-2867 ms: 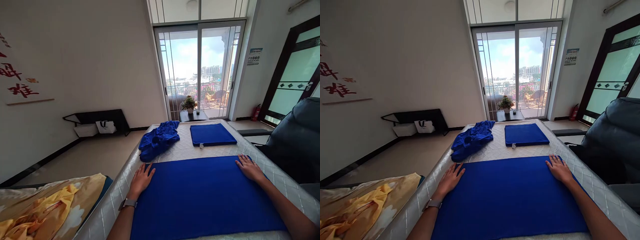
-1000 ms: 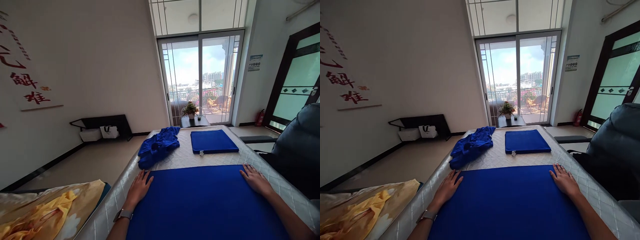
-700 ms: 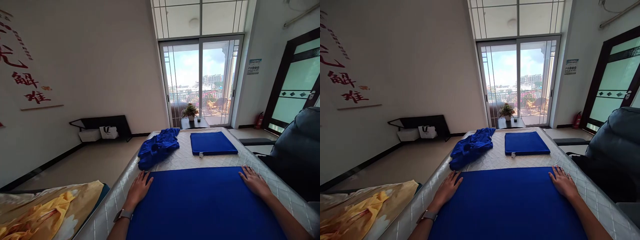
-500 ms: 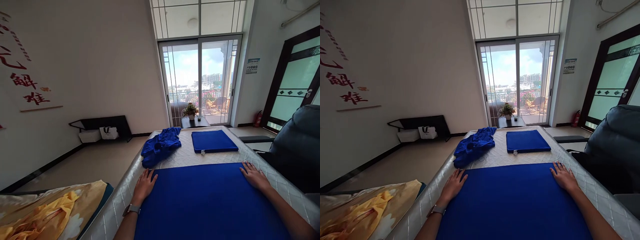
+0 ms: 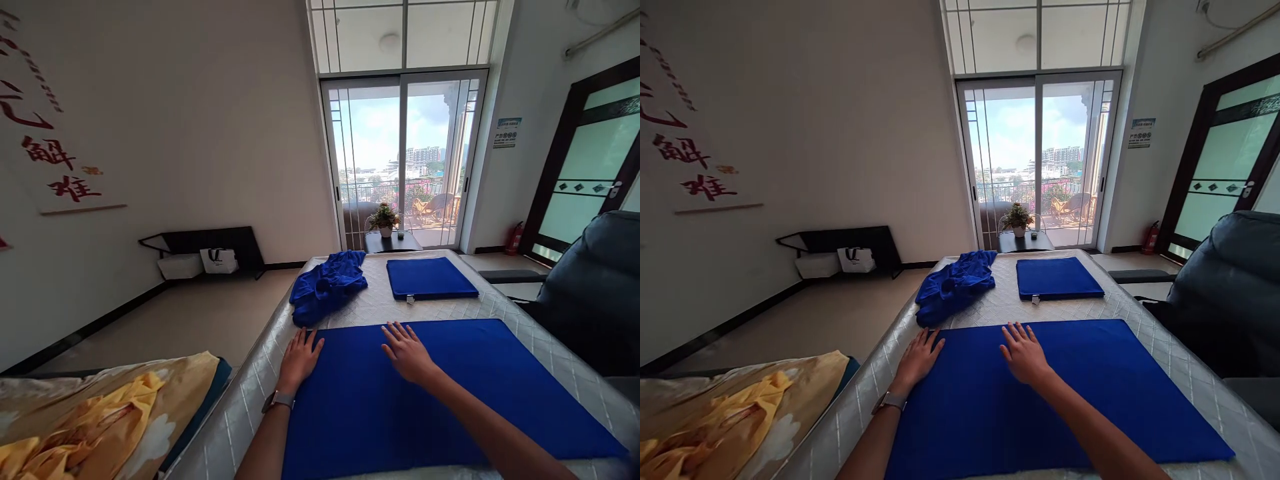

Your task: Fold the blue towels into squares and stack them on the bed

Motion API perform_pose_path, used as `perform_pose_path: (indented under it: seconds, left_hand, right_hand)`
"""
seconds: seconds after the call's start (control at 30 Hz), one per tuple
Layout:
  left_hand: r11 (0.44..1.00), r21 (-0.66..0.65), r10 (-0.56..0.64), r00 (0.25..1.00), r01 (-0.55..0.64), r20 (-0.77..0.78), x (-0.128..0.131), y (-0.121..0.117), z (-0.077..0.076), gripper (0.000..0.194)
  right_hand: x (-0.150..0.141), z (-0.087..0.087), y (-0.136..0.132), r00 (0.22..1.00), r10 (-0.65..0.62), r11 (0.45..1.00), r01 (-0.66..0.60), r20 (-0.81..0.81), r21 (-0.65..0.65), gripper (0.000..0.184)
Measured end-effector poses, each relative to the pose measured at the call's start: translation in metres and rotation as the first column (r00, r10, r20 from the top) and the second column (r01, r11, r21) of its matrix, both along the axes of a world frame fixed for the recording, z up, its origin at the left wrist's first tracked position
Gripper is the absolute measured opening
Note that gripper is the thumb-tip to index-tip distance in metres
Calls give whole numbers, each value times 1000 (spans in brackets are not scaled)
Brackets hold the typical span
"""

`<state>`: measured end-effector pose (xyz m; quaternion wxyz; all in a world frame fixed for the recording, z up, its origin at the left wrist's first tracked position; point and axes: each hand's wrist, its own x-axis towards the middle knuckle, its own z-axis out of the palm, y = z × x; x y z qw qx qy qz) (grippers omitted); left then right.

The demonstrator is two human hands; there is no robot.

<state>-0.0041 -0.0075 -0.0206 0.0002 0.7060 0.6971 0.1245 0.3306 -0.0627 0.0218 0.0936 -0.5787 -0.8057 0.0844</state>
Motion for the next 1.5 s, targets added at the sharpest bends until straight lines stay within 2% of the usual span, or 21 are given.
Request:
perform_pose_path:
  seconds: [0.1, 0.17, 0.23, 0.33, 0.43, 0.57, 0.67, 0.8, 1.07, 1.27, 1.37, 1.5]
  left_hand:
    - [1000, 6, -5, 1000, 5, 12, -1, 0, -1, 64]
    - [1000, 9, -6, 1000, 6, 13, -2, 1, -2, 64]
    - [1000, 17, -8, 1000, 8, 3, -2, 2, -3, 64]
    - [1000, 14, -12, 1000, 12, -18, -2, 3, -3, 66]
    - [1000, -8, -4, 1000, 4, -22, -2, 4, -2, 66]
    - [1000, 7, -7, 1000, 8, -27, -3, 7, -5, 67]
    - [1000, 13, -9, 1000, 9, -16, -4, 10, -8, 67]
    - [999, 31, -16, 1000, 17, -14, -5, 13, -10, 65]
    - [999, -50, -13, 998, 10, -64, -4, 13, -9, 66]
    - [992, -128, -11, 998, 3, -60, -3, 13, 5, 66]
    - [998, -68, -16, 999, 13, -49, 1, 3, 15, 64]
    - [990, -33, -136, 989, 135, -57, 3, -32, 19, 62]
  right_hand:
    - [-27, -6, 2, 998, 40, 991, -45, -41, -125, 71]
    - [-22, -12, 4, 999, 26, 987, -32, -40, -156, 72]
    - [-1, -18, 6, 1000, 5, 988, -9, -27, -151, 73]
    - [59, -28, 9, 997, -79, 989, 81, 19, -124, 74]
    - [141, -39, 11, 969, -231, 966, 239, 85, -97, 73]
    - [249, -59, 13, 866, -468, 877, 480, 175, -33, 73]
    - [294, -73, 15, 815, -551, 827, 563, 181, -19, 72]
    - [302, -79, 17, 818, -553, 828, 561, 162, -5, 71]
    - [296, -72, 16, 807, -575, 813, 582, 133, -20, 72]
    - [295, -71, 12, 804, -581, 810, 587, 123, -10, 72]
    - [295, -72, 10, 809, -574, 816, 578, 127, 4, 72]
    - [297, -75, 10, 811, -574, 817, 576, 112, 17, 71]
